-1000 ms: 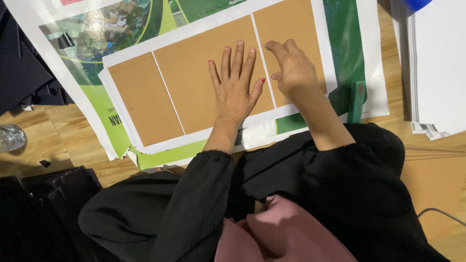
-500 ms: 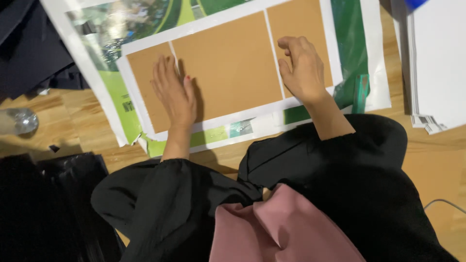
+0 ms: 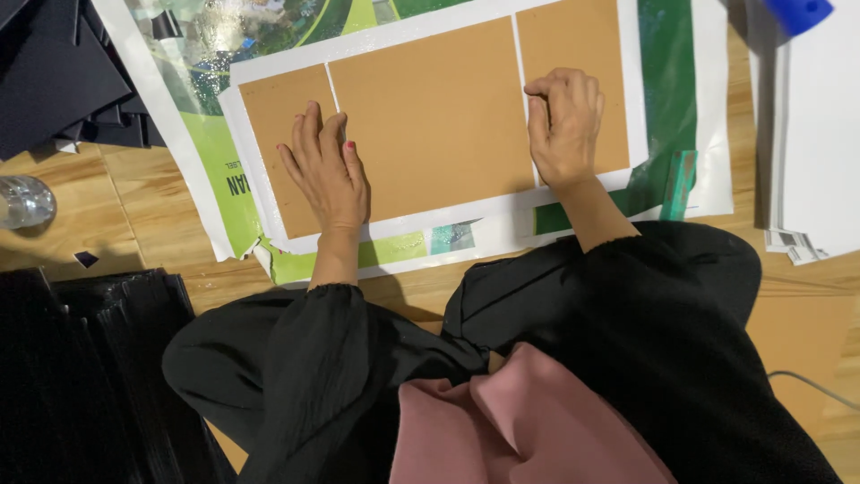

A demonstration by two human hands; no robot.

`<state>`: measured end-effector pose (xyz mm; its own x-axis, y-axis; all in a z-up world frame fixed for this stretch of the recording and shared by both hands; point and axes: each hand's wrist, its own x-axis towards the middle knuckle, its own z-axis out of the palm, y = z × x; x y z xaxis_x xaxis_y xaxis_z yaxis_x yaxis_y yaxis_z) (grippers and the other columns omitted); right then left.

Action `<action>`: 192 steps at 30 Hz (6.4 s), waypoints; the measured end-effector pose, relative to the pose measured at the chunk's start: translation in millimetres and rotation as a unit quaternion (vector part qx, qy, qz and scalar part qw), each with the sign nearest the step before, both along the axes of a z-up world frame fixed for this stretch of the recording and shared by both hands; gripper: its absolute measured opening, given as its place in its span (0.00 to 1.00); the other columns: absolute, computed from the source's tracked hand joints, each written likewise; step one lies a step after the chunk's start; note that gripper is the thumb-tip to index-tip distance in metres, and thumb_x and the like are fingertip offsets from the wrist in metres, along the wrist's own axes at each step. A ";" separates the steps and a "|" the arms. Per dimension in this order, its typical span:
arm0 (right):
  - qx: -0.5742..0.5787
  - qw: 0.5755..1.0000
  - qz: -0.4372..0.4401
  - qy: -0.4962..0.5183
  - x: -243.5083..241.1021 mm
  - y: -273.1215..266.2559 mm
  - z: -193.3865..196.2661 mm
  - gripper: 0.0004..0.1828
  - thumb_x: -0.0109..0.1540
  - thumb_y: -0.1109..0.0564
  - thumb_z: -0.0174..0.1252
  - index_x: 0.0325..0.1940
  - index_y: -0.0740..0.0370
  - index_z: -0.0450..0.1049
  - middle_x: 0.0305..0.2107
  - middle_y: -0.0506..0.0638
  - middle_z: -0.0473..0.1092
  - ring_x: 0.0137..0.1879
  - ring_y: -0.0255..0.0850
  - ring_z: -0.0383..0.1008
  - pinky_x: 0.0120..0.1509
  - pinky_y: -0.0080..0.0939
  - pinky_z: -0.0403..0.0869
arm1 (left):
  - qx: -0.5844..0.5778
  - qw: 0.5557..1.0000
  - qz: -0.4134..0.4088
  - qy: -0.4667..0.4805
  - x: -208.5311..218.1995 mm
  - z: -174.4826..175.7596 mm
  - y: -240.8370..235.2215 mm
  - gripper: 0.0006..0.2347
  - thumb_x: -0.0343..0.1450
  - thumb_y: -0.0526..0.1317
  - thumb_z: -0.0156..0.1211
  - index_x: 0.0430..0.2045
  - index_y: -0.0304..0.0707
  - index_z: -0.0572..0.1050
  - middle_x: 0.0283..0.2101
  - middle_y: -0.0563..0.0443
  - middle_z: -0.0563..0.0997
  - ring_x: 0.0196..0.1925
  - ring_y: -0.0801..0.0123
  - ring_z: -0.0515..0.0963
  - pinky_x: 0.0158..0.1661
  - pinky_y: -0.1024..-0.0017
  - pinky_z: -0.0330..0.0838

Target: Applying glue to a sheet with a roller and attaching cardboard panels to assemble a folder.

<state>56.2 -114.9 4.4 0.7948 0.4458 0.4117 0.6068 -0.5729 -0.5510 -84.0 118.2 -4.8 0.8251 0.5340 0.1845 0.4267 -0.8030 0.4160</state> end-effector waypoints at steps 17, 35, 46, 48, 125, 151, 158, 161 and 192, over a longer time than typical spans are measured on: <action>0.020 1.000 -0.003 -0.006 0.5 -0.8 -2.9 0.10 0.58 0.63 0.46 0.37 0.56 0.72 0.33 0.49 0.60 0.39 0.45 0.59 0.42 0.43 0.56 | -0.044 0.999 0.005 -0.021 -0.9 -5.9 2.8 0.18 0.72 0.48 0.28 0.48 0.51 0.67 0.60 0.54 0.59 0.64 0.58 0.54 0.61 0.49 0.36; 0.022 1.000 -0.002 -0.014 2.1 -1.7 -5.7 0.10 0.59 0.63 0.46 0.37 0.56 0.73 0.33 0.49 0.61 0.39 0.45 0.59 0.41 0.43 0.56 | -0.036 0.999 -0.008 -0.017 -4.4 -14.9 8.7 0.17 0.72 0.49 0.31 0.50 0.53 0.67 0.61 0.55 0.57 0.65 0.60 0.53 0.61 0.49 0.35; 0.021 1.000 -0.001 -0.011 2.1 -2.2 -6.2 0.10 0.59 0.62 0.45 0.37 0.56 0.73 0.33 0.49 0.61 0.39 0.45 0.59 0.41 0.43 0.56 | -0.030 0.999 -0.013 -0.015 -5.2 -16.0 9.8 0.17 0.72 0.49 0.31 0.50 0.53 0.67 0.62 0.55 0.57 0.65 0.60 0.53 0.61 0.49 0.35; 0.019 1.000 -0.001 -0.013 2.2 -2.2 -6.2 0.10 0.60 0.62 0.45 0.37 0.56 0.73 0.33 0.49 0.62 0.39 0.45 0.59 0.41 0.43 0.56 | -0.031 0.999 -0.013 -0.014 -5.4 -15.6 10.1 0.17 0.72 0.49 0.31 0.50 0.53 0.67 0.62 0.54 0.57 0.65 0.60 0.53 0.61 0.50 0.35; -0.113 0.900 -0.222 0.358 52.1 -85.4 -8.4 0.12 0.46 0.54 0.63 0.31 0.46 0.68 0.26 0.39 0.63 0.29 0.35 0.65 0.31 0.38 0.64 | 0.010 0.973 -0.226 0.040 84.4 5.1 -134.4 0.22 0.66 0.57 0.44 0.52 0.55 0.64 0.63 0.53 0.54 0.66 0.56 0.51 0.60 0.47 0.40; 0.234 0.923 -0.250 0.176 29.1 -122.0 -16.1 0.13 0.48 0.62 0.47 0.33 0.57 0.74 0.25 0.44 0.72 0.24 0.26 0.64 0.28 0.21 0.63 | -0.033 0.993 -0.091 -0.071 -47.0 33.0 49.6 0.24 0.64 0.45 0.56 0.51 0.33 0.61 0.56 0.30 0.60 0.60 0.43 0.55 0.57 0.53 0.46; 0.036 0.944 -0.240 0.223 -10.9 -116.9 -14.9 0.09 0.54 0.55 0.52 0.37 0.47 0.74 0.22 0.42 0.68 0.28 0.34 0.69 0.36 0.36 0.67 | -0.497 0.819 0.277 -0.076 -126.8 -29.5 144.3 0.20 0.66 0.49 0.56 0.48 0.42 0.65 0.51 0.36 0.66 0.52 0.31 0.63 0.38 0.30 0.60; -0.167 0.968 -0.123 0.142 -23.8 -108.2 -17.9 0.09 0.54 0.57 0.56 0.39 0.51 0.72 0.28 0.47 0.65 0.36 0.45 0.70 0.41 0.44 0.69 | -0.401 0.864 0.302 0.028 -106.7 -114.8 166.3 0.17 0.62 0.50 0.55 0.41 0.44 0.72 0.44 0.39 0.72 0.49 0.39 0.69 0.32 0.34 0.66; 0.143 0.862 -0.348 0.339 11.3 -131.7 -20.4 0.12 0.51 0.66 0.43 0.27 0.62 0.73 0.16 0.52 0.68 0.12 0.39 0.69 0.06 0.31 0.65 | -0.651 0.620 0.437 -0.007 -102.5 51.4 44.4 0.33 0.68 0.48 0.43 0.60 0.30 0.35 0.60 0.42 0.42 0.61 0.46 0.54 0.52 0.42 0.54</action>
